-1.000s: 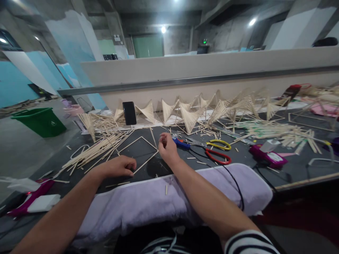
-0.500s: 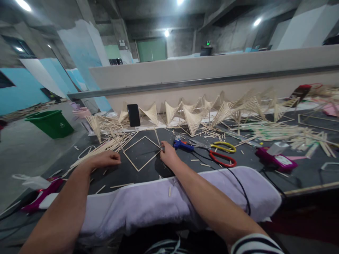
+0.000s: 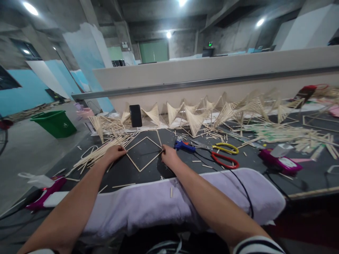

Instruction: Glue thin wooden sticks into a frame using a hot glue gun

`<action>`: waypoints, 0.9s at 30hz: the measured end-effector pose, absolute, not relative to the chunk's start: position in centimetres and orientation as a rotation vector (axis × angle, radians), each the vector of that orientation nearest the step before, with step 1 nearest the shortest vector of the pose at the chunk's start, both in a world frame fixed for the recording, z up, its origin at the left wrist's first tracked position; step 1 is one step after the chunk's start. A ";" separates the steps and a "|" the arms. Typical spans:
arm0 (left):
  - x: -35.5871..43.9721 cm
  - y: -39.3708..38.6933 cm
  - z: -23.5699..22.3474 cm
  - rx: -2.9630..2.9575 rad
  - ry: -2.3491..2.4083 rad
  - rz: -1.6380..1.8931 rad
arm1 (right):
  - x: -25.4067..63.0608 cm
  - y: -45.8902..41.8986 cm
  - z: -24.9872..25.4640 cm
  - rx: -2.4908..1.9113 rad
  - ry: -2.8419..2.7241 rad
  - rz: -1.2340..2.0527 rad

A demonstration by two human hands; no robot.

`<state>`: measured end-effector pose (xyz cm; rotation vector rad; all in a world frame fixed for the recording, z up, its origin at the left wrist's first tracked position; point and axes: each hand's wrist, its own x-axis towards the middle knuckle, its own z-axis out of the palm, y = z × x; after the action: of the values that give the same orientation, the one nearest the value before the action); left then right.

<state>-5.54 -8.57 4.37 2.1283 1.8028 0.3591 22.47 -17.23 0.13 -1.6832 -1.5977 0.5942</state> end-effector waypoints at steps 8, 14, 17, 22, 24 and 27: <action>-4.9 -8.5 4.0 2.209 1.877 0.329 | 22.7 -17.2 0.3 -1.655 -1.678 0.603; -5.0 -9.1 4.2 2.247 1.790 0.281 | 22.9 -16.8 0.0 -1.672 -1.644 0.656; -5.1 -9.2 4.1 2.255 1.761 0.275 | 22.9 -16.7 -0.1 -1.675 -1.624 0.684; -5.2 -9.1 4.0 2.260 1.749 0.270 | 22.9 -16.8 0.2 -1.675 -1.588 0.656; -5.2 -9.1 4.1 2.260 1.743 0.268 | 23.0 -16.9 0.4 -1.661 -1.585 0.563; -5.3 -9.1 4.0 2.262 1.734 0.264 | 23.3 -17.0 0.4 -1.664 -1.682 0.337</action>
<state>-5.26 -9.07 4.04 2.2625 1.7342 0.2638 23.27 -16.97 0.41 -1.6639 -1.6820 0.3372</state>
